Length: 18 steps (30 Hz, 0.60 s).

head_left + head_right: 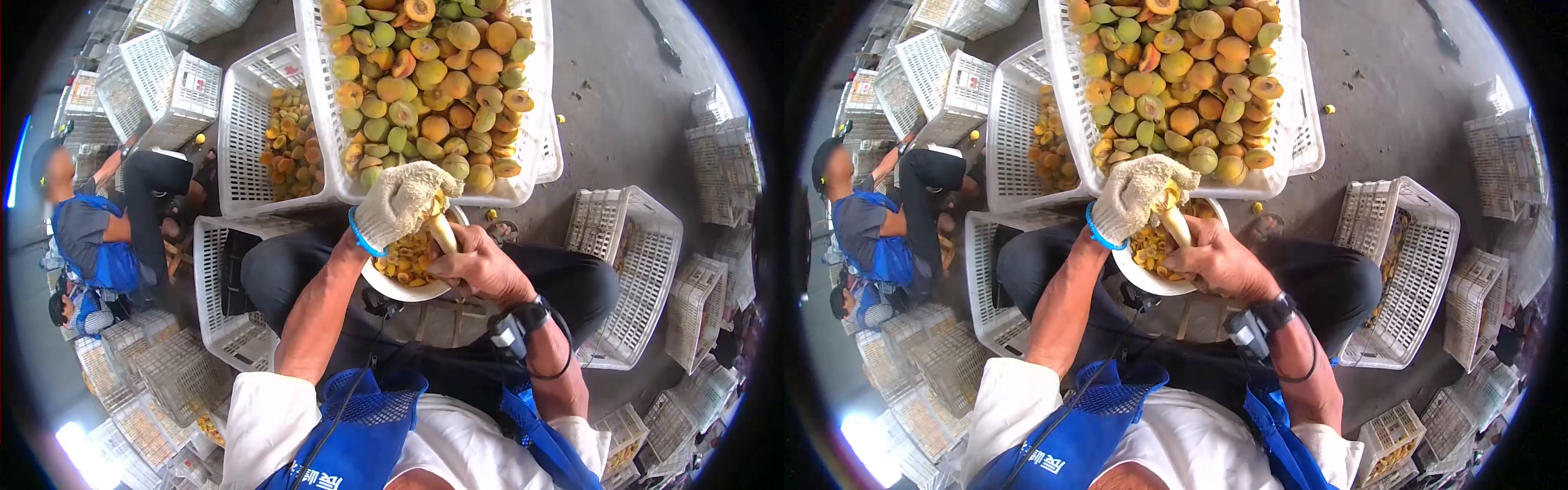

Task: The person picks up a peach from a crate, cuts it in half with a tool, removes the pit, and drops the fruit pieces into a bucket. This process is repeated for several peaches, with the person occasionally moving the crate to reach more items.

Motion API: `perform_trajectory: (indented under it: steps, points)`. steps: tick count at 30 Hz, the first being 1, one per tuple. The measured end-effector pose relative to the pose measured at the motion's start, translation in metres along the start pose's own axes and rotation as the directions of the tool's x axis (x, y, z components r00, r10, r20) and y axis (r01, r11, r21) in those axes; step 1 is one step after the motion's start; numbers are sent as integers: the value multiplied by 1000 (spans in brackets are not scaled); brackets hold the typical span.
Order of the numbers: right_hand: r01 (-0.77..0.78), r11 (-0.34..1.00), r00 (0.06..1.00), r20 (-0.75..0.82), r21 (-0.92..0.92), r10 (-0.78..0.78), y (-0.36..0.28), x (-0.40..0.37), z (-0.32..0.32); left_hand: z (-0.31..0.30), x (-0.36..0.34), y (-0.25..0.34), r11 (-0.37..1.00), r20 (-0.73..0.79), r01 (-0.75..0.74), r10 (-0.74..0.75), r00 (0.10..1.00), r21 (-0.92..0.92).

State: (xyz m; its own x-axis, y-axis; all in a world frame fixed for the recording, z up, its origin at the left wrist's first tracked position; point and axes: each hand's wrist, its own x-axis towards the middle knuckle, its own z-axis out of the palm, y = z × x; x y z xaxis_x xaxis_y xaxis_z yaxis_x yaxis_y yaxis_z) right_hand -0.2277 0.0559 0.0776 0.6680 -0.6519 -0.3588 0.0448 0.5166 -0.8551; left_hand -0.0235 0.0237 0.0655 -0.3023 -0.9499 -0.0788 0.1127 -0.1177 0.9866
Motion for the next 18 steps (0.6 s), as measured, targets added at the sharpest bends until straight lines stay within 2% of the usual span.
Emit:
perform_trajectory:
  steps: [1,2,3,5,6,7,8,9,10,12,13,14,15,16,17,18]
  points:
    - [194,927,971,-70,-321,-227,2,3,4,-2,-2,3,998,-16,44,-43,999,38]
    - [39,814,984,-118,-580,-131,1,-4,5,-9,-1,1,999,-43,34,-33,999,27]
    - [51,618,959,-133,-785,-249,21,-10,9,-20,5,-6,971,-71,-142,158,985,194]
    - [-80,582,967,-205,-810,-153,30,-22,17,-35,-1,0,996,-179,30,-44,983,-80]
    - [-63,576,968,-191,-815,-165,39,-24,16,-30,-1,5,991,-262,-48,13,965,-126]
    - [-51,663,966,-205,-747,-157,51,-24,12,-35,-1,9,992,-270,-62,30,962,-110]
    - [-49,747,964,-226,-663,-137,61,-25,10,-41,-5,10,979,-304,-51,-11,953,-195]
    - [-49,750,963,-230,-659,-139,62,-27,13,-44,-8,11,958,-327,-36,-61,943,-285]
    - [-14,827,978,-181,-562,-106,62,-27,16,-50,-9,11,956,-357,-47,-62,932,-288]
    - [40,934,987,-129,-355,-91,55,-26,28,-54,-12,20,960,-398,-91,-23,917,-264]
    - [67,943,987,-117,-327,-110,54,-26,31,-57,-14,28,962,-397,-94,-16,918,-257]
    - [92,919,984,-107,-382,-143,67,-23,30,-64,-17,28,974,-383,-133,53,922,-184]
    - [113,894,980,-98,-435,-171,79,-20,27,-75,-16,31,972,-397,-141,56,916,-188]
    - [24,760,986,-109,-649,-124,75,-22,26,-87,-16,35,962,-403,-185,91,911,-202]
    - [16,762,984,-123,-647,-126,83,-22,25,-99,-16,40,950,-409,-223,119,905,-218]
    - [-70,683,976,-191,-727,-103,100,-21,24,-111,-14,49,955,-485,-43,187,854,294]
